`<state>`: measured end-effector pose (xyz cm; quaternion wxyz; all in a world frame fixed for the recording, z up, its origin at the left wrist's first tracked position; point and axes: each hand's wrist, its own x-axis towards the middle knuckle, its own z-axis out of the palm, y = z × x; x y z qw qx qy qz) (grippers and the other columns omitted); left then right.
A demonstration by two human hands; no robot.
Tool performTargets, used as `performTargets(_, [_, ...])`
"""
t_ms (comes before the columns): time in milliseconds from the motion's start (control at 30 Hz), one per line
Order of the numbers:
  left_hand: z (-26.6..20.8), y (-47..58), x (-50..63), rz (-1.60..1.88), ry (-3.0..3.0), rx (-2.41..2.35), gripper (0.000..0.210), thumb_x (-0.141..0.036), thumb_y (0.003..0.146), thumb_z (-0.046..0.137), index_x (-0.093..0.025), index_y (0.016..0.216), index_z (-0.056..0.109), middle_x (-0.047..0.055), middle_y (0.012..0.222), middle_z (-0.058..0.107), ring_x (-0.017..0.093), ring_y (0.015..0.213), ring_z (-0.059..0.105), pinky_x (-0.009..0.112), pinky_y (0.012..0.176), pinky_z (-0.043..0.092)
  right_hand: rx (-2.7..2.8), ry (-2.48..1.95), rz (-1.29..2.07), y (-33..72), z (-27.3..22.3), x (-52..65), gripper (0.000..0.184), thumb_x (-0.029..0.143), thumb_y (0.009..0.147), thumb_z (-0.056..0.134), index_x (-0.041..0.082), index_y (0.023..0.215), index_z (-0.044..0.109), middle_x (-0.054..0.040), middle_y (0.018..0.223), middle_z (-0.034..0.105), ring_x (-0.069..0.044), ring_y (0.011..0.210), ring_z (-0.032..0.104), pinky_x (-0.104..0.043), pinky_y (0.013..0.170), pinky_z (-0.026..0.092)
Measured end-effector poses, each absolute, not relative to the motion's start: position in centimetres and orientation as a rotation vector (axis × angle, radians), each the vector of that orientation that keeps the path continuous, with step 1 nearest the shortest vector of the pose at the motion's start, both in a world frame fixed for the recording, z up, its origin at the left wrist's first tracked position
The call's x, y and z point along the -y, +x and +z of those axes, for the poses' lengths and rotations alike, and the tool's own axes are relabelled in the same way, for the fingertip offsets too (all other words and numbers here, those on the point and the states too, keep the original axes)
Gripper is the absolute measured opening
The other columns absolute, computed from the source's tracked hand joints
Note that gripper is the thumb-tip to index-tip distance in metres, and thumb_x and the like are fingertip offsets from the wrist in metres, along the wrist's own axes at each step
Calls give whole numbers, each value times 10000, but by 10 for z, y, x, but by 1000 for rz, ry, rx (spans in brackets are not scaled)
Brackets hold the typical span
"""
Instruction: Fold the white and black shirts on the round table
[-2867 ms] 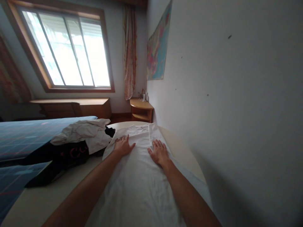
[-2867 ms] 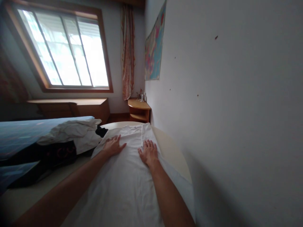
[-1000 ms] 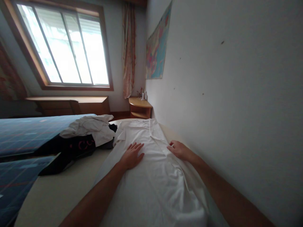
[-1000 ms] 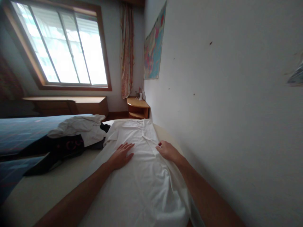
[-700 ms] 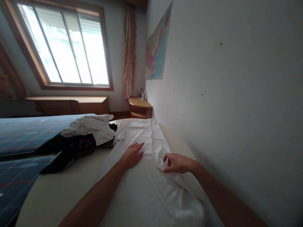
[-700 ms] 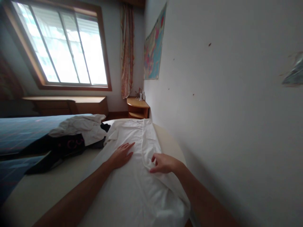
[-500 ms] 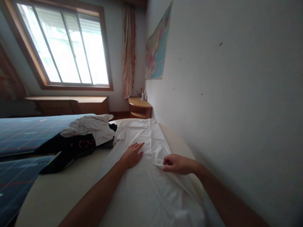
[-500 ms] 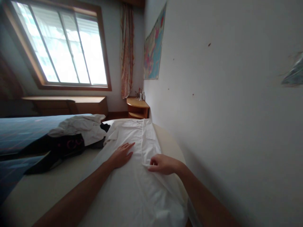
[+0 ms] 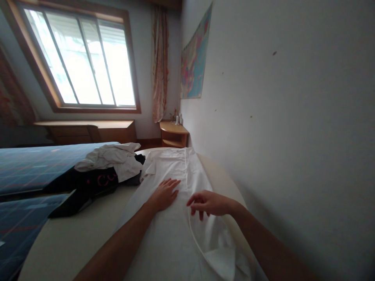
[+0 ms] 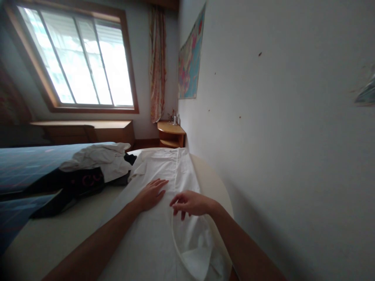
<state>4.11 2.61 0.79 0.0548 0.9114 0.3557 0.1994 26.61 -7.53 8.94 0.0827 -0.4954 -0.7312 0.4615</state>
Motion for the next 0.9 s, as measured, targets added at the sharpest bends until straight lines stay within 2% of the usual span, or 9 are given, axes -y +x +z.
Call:
performTargets(67, [10, 43, -23, 595, 2785, -1008, 462, -288, 973, 412, -235, 1428, 472, 57, 1440, 530, 233, 1368, 424, 406, 1161, 321, 2156, -1615, 746, 269, 76, 60, 387, 333, 938, 477, 145, 1250, 609, -135, 1199, 681, -201, 1044, 658, -317, 917, 486])
performTargets(133, [12, 44, -18, 547, 2793, -943, 454, -323, 983, 408, -267, 1429, 471, 48, 1467, 504, 232, 1385, 409, 419, 1165, 311, 2188, -1681, 375, 274, 59, 46, 477, 309, 930, 478, 127, 1368, 530, -160, 1418, 535, -242, 1335, 463, -385, 1129, 320])
performTargets(200, [13, 45, -13, 471, 2791, -925, 478, -403, 986, 413, -300, 1452, 439, 42, 1528, 427, 251, 1429, 346, 459, 1180, 269, 2213, -1810, 307, 277, 42, 38, 590, 389, 951, 452, 105, 1468, 415, -165, 1547, 365, -258, 1461, 262, -417, 1189, 206])
performTargets(300, [14, 45, -11, 377, 2783, -964, 545, -497, 980, 405, -304, 1490, 380, 51, 1594, 305, 271, 1478, 233, 492, 1194, 204, 2204, -1984, 338, 278, 25, 36, 655, 505, 989, 335, 131, 1527, 316, -141, 1612, 203, -276, 1500, 115, -451, 1202, 137])
performTargets(433, [14, 43, -19, 306, 2792, -977, 555, -529, 983, 380, -329, 1500, 354, 46, 1613, 250, 262, 1487, 201, 487, 1193, 185, 2178, -2043, 298, 272, 20, 36, 641, 541, 996, 288, 202, 1541, 293, -101, 1628, 153, -289, 1503, 72, -467, 1200, 98])
performTargets(667, [12, 34, -51, 325, 2804, -979, 543, -523, 979, 395, -331, 1487, 380, 34, 1608, 260, 245, 1484, 214, 462, 1195, 180, 2180, -2042, 237, 264, 19, 7, 631, 541, 993, 296, 222, 1538, 300, -99, 1628, 166, -284, 1501, 98, -452, 1195, 104])
performTargets(767, [17, 33, -60, 360, 2803, -1008, 535, -493, 966, 438, -287, 1460, 432, 54, 1581, 331, 244, 1459, 287, 442, 1187, 218, 2151, -2031, 224, 260, 17, -5, 624, 549, 987, 316, 242, 1531, 319, -93, 1626, 181, -293, 1497, 120, -454, 1194, 101])
performTargets(900, [33, 42, -38, 475, 2870, -863, 406, -284, 964, 429, -257, 1350, 550, 65, 1418, 546, 214, 1326, 467, 394, 1139, 312, 2125, -1967, 263, 262, 18, -14, 615, 530, 965, 399, 241, 1507, 374, -106, 1619, 207, -309, 1491, 144, -479, 1188, 125])
